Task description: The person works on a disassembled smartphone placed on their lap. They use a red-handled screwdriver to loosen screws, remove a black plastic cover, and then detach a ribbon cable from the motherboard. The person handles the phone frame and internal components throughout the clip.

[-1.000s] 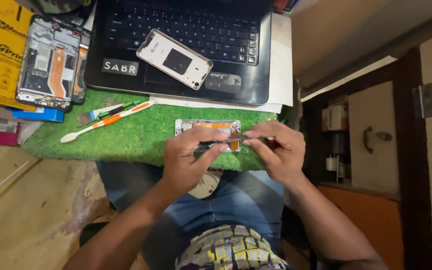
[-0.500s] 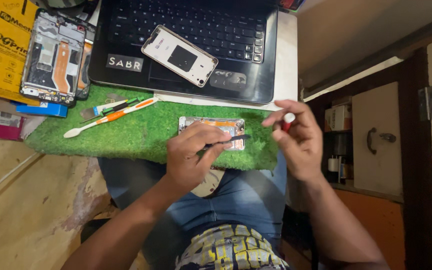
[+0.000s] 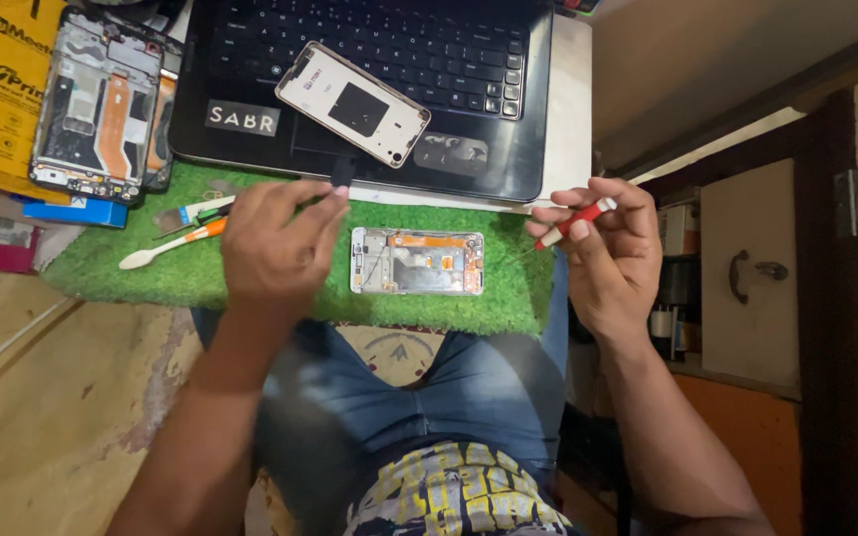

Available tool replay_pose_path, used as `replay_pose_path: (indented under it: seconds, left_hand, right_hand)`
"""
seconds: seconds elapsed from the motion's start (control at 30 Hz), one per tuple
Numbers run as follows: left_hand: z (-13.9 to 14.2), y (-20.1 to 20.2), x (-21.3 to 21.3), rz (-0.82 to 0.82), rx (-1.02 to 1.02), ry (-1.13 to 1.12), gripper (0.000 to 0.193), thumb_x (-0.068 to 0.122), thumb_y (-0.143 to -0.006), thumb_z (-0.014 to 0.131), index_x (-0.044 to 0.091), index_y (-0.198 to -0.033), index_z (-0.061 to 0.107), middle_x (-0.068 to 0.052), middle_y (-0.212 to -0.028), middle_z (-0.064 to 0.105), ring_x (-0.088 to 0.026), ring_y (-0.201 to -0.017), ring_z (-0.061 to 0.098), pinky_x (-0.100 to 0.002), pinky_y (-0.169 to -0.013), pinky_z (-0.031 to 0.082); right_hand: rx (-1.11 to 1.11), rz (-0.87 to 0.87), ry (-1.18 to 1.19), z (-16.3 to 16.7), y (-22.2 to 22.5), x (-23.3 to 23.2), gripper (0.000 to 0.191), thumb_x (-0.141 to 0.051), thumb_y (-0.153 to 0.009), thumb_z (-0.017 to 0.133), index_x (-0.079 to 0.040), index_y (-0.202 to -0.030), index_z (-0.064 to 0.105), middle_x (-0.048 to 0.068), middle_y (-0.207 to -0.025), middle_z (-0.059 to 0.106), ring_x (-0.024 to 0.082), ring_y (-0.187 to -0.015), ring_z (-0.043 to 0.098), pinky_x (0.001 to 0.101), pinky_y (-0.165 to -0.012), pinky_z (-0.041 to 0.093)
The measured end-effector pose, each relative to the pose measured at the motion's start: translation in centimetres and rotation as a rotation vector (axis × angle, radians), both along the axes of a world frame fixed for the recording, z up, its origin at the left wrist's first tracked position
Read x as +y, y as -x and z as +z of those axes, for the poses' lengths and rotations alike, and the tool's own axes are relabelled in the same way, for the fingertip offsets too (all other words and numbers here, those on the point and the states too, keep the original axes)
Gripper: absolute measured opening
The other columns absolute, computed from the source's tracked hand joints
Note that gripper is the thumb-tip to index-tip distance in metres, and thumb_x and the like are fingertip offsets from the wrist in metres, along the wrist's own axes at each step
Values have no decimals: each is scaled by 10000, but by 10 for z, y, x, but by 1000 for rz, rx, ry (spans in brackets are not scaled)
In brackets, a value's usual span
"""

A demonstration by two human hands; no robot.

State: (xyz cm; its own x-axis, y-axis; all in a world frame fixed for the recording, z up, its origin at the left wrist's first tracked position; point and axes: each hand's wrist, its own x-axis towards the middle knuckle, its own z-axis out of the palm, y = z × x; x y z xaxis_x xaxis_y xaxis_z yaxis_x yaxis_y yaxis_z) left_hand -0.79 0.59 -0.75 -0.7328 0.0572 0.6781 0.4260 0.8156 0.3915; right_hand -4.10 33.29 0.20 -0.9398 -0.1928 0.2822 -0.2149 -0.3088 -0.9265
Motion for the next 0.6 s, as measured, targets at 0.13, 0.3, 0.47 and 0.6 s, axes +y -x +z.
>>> replay_pose_path:
  seconds: [0.13,0.3,0.47,0.6]
  left_hand:
    - [2,1,-5,-80,-77,42,202,56,-830,830,72,-1023,773,-82,-1040,697,-300,-956,667,-414,-853,523]
    - [2,-1,-11,-167,-62,39,202,22,-851,794,74,-1045,774,-72,-1068,711,-287,-986,684,-406,-868,544]
    - [5,2,-22,-248,-96,44,153,20,-835,782,75,-975,757,-74,-1039,714,-281,-984,687,-420,-877,540]
    - [6,2,-25,-255,-124,76,173,15,-833,769,74,-995,761,-82,-1049,711,-286,-1011,681,-426,-897,539]
  right_hand:
    - [-1,-4,22,-3,2,3,344,70,-1111,492,-47,-1434,462,175,-1321,618,280,-1174,683,482,-1069,576]
    - [8,4,30,-6,4,7,340,69,-1128,500,-46,-1447,477,171,-1276,620,272,-1150,684,457,-1043,572]
    - [0,25,64,-7,5,6,342,64,-1112,505,-58,-1430,479,165,-1274,623,278,-1145,695,453,-1028,576]
    - [3,20,46,-7,4,6,338,63,-1122,504,-57,-1437,480,165,-1273,628,277,-1140,694,460,-1038,577]
